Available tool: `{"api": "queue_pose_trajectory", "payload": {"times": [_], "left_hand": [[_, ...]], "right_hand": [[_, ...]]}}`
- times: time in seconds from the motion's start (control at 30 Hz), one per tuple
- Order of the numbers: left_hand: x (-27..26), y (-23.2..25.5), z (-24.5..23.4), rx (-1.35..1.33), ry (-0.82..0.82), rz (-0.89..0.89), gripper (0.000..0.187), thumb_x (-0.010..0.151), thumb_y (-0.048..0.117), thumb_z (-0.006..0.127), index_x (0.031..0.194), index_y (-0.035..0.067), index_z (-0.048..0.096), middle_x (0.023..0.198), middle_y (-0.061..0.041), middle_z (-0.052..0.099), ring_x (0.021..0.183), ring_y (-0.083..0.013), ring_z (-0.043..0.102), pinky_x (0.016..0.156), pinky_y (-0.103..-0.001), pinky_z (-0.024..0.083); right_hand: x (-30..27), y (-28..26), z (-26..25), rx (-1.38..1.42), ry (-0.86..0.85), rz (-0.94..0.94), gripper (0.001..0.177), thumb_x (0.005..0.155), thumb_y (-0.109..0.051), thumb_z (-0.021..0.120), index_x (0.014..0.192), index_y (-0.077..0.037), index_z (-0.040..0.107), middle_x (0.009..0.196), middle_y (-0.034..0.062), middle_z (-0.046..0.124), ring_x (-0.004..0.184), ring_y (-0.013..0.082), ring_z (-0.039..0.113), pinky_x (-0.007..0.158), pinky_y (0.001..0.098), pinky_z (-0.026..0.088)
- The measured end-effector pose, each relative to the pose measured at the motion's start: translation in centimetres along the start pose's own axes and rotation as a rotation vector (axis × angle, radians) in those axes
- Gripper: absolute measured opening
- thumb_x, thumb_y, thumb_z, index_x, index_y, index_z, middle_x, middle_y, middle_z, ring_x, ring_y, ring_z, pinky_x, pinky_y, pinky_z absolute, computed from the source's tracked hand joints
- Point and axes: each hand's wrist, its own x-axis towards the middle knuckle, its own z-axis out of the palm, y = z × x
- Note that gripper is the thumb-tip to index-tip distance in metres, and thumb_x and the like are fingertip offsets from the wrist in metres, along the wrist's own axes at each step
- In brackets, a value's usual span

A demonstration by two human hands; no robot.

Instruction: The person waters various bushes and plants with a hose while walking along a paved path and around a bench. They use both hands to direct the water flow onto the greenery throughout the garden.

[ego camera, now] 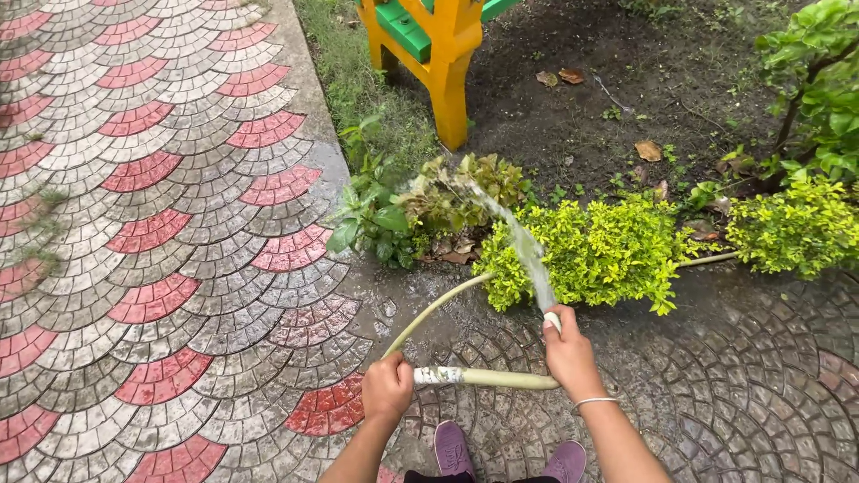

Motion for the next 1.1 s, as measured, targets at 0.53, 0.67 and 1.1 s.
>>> {"api": "queue_pose_trajectory", "payload": {"times": [0.53, 0.67, 1.1], "left_hand": [[-1.1, 5.1, 3.3, 0.01, -0.045, 0.056, 0.027, 0.08, 0.025, 0.051, 0.077, 0.006, 0.07, 0.075, -0.025, 0.067, 0.078, -0.0452, 0.067, 0.076, -0.054, 0.053], [-2.6, 6.8, 5.1, 0.084, -0.013, 0.132, 0.026, 0.08, 0.026, 0.052, 0.075, 0.007, 0.069, 0.073, -0.024, 0.068, 0.075, -0.0446, 0.067, 0.073, -0.056, 0.051], [-13.9, 25.3, 22.4, 0.098, 0.09, 0.162, 0.024, 0.083, 0.023, 0.053, 0.076, 0.005, 0.069, 0.073, -0.023, 0.068, 0.073, -0.0438, 0.067, 0.071, -0.055, 0.052]], "right_hand": [[-0.9, 4.9, -5.0, 0.073, 0.174, 0.016, 0.04, 0.102, -0.025, 0.053, 0.137, -0.014, 0.038, 0.086, 0.0226, 0.071, 0.082, 0.0402, 0.07, 0.076, 0.0507, 0.05], [-0.1, 8.4, -6.2, 0.158, 0.152, 0.061, 0.037, 0.101, -0.025, 0.053, 0.135, -0.016, 0.042, 0.084, 0.0189, 0.07, 0.074, 0.0363, 0.071, 0.071, 0.0493, 0.052], [9.3, 25.3, -26.0, 0.097, -0.086, -0.008, 0.035, 0.101, -0.03, 0.054, 0.134, -0.021, 0.046, 0.086, 0.0227, 0.071, 0.083, 0.0425, 0.072, 0.077, 0.0515, 0.053]]}}
